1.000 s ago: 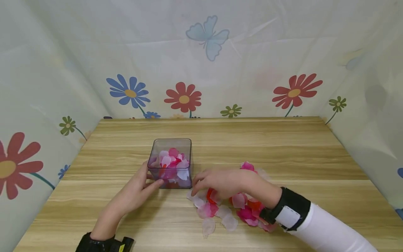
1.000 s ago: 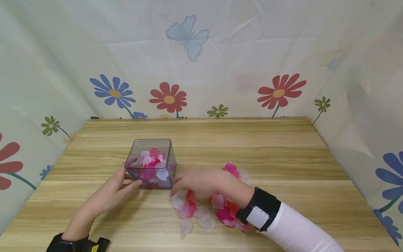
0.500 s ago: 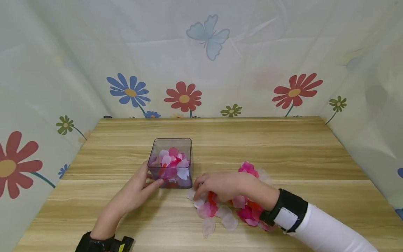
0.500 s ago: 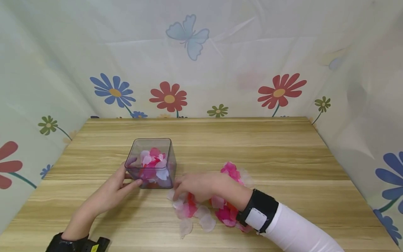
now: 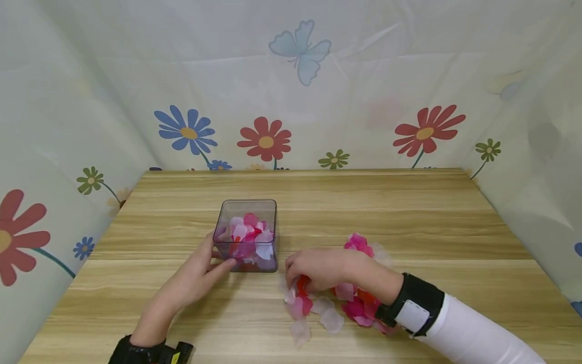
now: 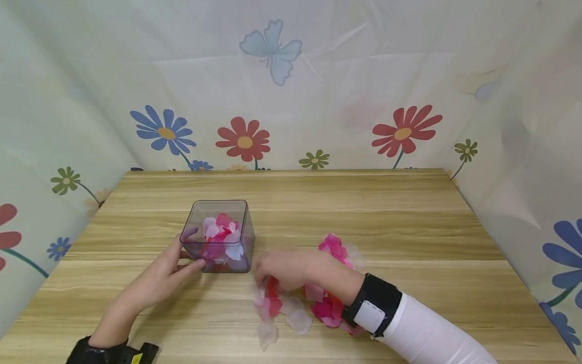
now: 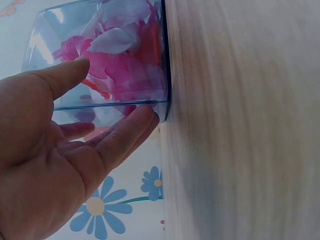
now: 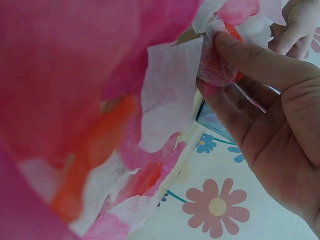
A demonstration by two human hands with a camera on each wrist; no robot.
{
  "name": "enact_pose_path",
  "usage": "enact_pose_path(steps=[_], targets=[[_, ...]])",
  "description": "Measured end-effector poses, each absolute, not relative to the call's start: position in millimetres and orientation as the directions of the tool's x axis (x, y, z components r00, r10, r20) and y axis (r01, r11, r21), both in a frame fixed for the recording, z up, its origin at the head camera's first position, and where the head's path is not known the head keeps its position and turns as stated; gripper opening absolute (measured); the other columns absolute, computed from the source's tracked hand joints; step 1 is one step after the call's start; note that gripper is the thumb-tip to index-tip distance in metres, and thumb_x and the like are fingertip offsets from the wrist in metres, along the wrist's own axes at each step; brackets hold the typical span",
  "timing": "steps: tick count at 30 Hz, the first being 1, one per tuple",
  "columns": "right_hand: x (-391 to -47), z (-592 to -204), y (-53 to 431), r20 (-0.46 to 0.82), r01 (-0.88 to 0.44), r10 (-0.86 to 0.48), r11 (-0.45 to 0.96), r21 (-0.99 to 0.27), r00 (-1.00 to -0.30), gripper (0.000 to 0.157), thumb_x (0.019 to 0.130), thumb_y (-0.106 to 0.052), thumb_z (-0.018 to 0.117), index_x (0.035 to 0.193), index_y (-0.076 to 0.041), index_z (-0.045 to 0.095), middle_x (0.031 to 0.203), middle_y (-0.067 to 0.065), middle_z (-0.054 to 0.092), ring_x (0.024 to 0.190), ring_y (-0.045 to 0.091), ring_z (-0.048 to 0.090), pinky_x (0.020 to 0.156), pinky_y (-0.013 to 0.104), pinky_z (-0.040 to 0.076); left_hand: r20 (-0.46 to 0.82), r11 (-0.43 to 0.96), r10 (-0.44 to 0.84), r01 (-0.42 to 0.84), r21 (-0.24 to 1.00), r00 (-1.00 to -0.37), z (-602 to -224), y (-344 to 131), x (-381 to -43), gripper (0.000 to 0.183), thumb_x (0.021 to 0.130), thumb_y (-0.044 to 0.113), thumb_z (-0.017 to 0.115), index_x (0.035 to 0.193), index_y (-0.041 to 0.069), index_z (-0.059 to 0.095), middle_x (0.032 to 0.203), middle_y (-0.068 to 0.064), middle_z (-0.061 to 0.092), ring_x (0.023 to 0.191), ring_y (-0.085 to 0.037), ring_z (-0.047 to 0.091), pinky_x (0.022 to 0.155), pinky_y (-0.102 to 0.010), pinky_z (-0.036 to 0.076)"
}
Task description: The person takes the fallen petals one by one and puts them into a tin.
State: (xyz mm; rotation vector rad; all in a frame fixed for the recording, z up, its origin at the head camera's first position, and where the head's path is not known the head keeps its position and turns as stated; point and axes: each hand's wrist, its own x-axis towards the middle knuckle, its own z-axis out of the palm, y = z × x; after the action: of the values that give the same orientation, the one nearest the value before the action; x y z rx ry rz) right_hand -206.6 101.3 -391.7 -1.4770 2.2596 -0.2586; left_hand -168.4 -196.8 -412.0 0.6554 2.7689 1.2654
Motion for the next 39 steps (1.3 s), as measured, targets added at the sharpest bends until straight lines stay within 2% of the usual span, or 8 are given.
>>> enact_pose_path(steps=[5, 17, 34, 39], targets=[[-207, -393, 101, -0.239, -0.84, -0.905, 0.418, -0.345, -0.352, 0.015, 0.086, -0.008, 0.078, 0.088, -0.018, 0.067, 0.084, -0.01, 0.053, 0.078, 0.006, 0.05, 0.068, 0.009, 0.041, 0.149, 0.581, 0.385, 0.365, 0.727, -0.911, -412, -197, -168, 0.063, 0.098, 0.019, 0.063, 0.148, 0.006, 0.026, 0.134, -0.011, 0.045, 0.107, -0.023, 0.058, 0.089, -0.032, 0.051], [-210, -387, 106, -0.227, -0.776, -0.875, 0.485, -0.403, -0.429, 0.018, 0.085, -0.01, 0.079, 0.085, -0.019, 0.064, 0.076, -0.008, 0.055, 0.072, 0.007, 0.05, 0.064, 0.013, 0.044, 0.153, 0.584, 0.387, 0.37, 0.722, -0.91, -413, -197, -169, 0.064, 0.098, 0.019, 0.064, 0.148, 0.005, 0.026, 0.136, -0.012, 0.044, 0.107, -0.023, 0.058, 0.088, -0.032, 0.051], [-213, -367, 122, -0.202, -0.701, -0.839, 0.536, -0.471, -0.505, 0.02, 0.086, -0.01, 0.078, 0.094, -0.02, 0.063, 0.077, -0.009, 0.056, 0.07, 0.007, 0.052, 0.059, 0.016, 0.047, 0.154, 0.584, 0.388, 0.372, 0.721, -0.909, -412, -197, -168, 0.064, 0.098, 0.019, 0.063, 0.149, 0.006, 0.026, 0.137, -0.011, 0.044, 0.107, -0.023, 0.057, 0.09, -0.035, 0.05], [-214, -362, 127, -0.198, -0.693, -0.827, 0.552, -0.464, -0.526, 0.018, 0.087, -0.01, 0.078, 0.096, -0.02, 0.066, 0.079, -0.01, 0.057, 0.073, 0.008, 0.054, 0.062, 0.016, 0.048, 0.146, 0.586, 0.387, 0.365, 0.723, -0.91, -411, -197, -168, 0.065, 0.098, 0.019, 0.064, 0.149, 0.006, 0.025, 0.136, -0.011, 0.044, 0.107, -0.022, 0.057, 0.09, -0.035, 0.05]])
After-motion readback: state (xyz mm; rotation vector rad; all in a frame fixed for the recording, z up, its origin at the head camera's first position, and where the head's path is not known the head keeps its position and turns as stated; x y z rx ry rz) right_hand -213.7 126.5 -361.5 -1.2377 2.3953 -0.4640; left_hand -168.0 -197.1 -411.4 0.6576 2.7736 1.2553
